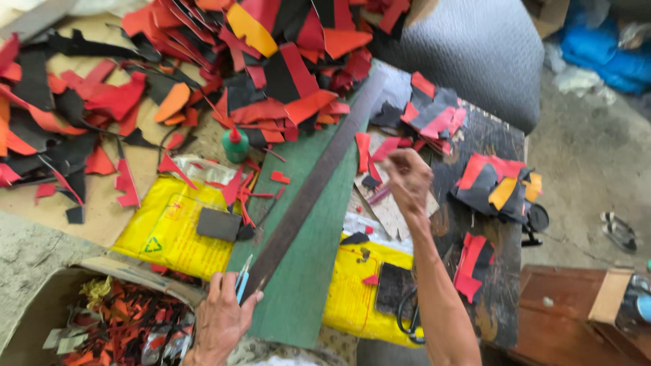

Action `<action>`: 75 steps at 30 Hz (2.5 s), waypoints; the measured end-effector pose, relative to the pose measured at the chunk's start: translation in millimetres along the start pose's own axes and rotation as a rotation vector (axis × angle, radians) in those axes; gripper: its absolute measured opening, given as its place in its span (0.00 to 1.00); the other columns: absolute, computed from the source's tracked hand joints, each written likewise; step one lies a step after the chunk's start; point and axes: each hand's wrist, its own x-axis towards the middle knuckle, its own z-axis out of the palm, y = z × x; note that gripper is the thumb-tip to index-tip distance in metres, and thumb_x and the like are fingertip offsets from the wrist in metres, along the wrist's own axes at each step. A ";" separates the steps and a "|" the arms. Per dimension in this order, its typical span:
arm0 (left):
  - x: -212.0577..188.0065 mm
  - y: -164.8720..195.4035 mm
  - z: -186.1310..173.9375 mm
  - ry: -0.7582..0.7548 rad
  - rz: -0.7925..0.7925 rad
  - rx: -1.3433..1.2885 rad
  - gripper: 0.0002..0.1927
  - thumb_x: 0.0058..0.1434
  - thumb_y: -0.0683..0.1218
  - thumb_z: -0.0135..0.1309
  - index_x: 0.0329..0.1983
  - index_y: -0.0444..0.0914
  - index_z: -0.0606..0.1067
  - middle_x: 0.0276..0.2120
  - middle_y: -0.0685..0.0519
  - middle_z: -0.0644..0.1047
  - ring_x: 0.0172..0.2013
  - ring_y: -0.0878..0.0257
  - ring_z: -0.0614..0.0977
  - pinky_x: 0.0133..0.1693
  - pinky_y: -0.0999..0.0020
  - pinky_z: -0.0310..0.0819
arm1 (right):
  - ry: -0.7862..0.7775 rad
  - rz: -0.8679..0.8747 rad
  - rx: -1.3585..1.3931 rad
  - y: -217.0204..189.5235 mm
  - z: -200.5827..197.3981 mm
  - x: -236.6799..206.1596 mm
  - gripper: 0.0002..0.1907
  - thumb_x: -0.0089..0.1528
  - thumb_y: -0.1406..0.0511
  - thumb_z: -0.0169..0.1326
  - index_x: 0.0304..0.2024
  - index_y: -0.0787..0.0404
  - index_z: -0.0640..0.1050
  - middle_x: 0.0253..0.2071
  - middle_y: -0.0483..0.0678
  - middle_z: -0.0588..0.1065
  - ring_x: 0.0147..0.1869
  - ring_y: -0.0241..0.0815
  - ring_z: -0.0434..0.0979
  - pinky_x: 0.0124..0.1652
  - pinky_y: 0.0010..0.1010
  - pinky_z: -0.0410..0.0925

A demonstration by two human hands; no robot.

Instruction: The person trims the edges of small red rubber pieces with a small knife over a green board, holding each piece steady with the other hand. Trimmed pieces are set aside among piles of cut red and black rubber scraps on the workbench.

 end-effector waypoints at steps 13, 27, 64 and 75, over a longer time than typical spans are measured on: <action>8.5 -54.0 62.0 -0.064 -0.097 0.034 0.37 0.37 0.59 0.73 0.50 0.51 0.71 0.39 0.53 0.70 0.34 0.47 0.83 0.32 0.47 0.78 | 0.104 0.556 0.729 -86.9 135.4 188.3 0.16 0.59 0.64 0.62 0.47 0.62 0.75 0.29 0.44 0.75 0.25 0.35 0.76 0.23 0.29 0.72; 12.9 -45.1 44.6 -0.108 -0.041 -0.060 0.34 0.41 0.58 0.72 0.51 0.47 0.71 0.42 0.49 0.71 0.34 0.45 0.83 0.31 0.48 0.78 | 0.186 -0.061 0.857 -97.0 104.2 193.3 0.12 0.59 0.74 0.62 0.41 0.62 0.72 0.32 0.44 0.75 0.31 0.33 0.74 0.32 0.27 0.72; -40.4 28.4 -25.9 0.016 0.092 0.132 0.25 0.58 0.51 0.62 0.50 0.30 0.70 0.42 0.41 0.69 0.32 0.40 0.80 0.28 0.49 0.74 | -0.228 0.560 0.437 12.0 25.0 -189.4 0.10 0.66 0.66 0.59 0.46 0.66 0.78 0.29 0.37 0.70 0.27 0.25 0.67 0.25 0.18 0.65; -11.0 10.5 -39.5 -0.224 0.030 0.128 0.22 0.55 0.53 0.66 0.42 0.33 0.73 0.28 0.46 0.76 0.26 0.51 0.79 0.30 0.54 0.73 | -0.212 0.496 0.414 14.0 22.0 -201.4 0.24 0.63 0.70 0.60 0.60 0.69 0.71 0.29 0.41 0.71 0.28 0.27 0.68 0.26 0.21 0.64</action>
